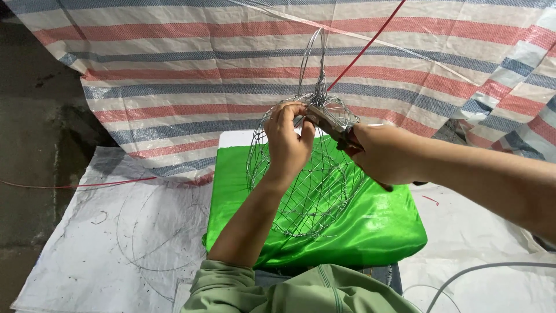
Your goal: Using pliers to twist and cut metal wire to form a decorative or functional wire cage structure.
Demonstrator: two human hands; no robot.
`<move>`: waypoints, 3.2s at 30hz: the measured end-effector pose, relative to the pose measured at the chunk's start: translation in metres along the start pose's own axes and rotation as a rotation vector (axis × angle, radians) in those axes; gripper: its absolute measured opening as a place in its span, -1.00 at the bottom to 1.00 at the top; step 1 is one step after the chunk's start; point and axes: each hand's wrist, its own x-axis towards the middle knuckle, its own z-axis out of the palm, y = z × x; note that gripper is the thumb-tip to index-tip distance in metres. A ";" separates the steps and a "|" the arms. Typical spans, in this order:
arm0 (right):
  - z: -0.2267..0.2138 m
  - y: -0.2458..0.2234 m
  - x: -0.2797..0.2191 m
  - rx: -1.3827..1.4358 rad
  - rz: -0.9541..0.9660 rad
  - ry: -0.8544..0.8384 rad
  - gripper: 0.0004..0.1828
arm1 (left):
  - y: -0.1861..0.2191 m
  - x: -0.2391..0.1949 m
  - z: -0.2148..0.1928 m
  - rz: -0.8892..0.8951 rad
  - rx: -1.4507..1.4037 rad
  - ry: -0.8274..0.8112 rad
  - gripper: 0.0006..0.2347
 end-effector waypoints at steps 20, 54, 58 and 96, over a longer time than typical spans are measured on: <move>0.047 0.046 -0.020 1.262 -0.283 -0.128 -0.57 | 0.019 -0.007 0.011 0.207 0.402 0.222 -0.85; 0.021 0.060 -0.017 -0.017 -0.237 0.135 -0.57 | 0.032 -0.007 -0.011 -0.206 -0.347 -0.280 -0.93; 0.014 0.056 -0.019 -0.134 -0.284 0.189 -0.66 | 0.035 -0.005 -0.012 -0.204 -0.345 -0.254 -0.94; -0.015 0.078 0.001 0.938 -0.194 -0.325 -0.79 | 0.036 -0.020 0.008 0.048 -0.158 -0.094 -0.70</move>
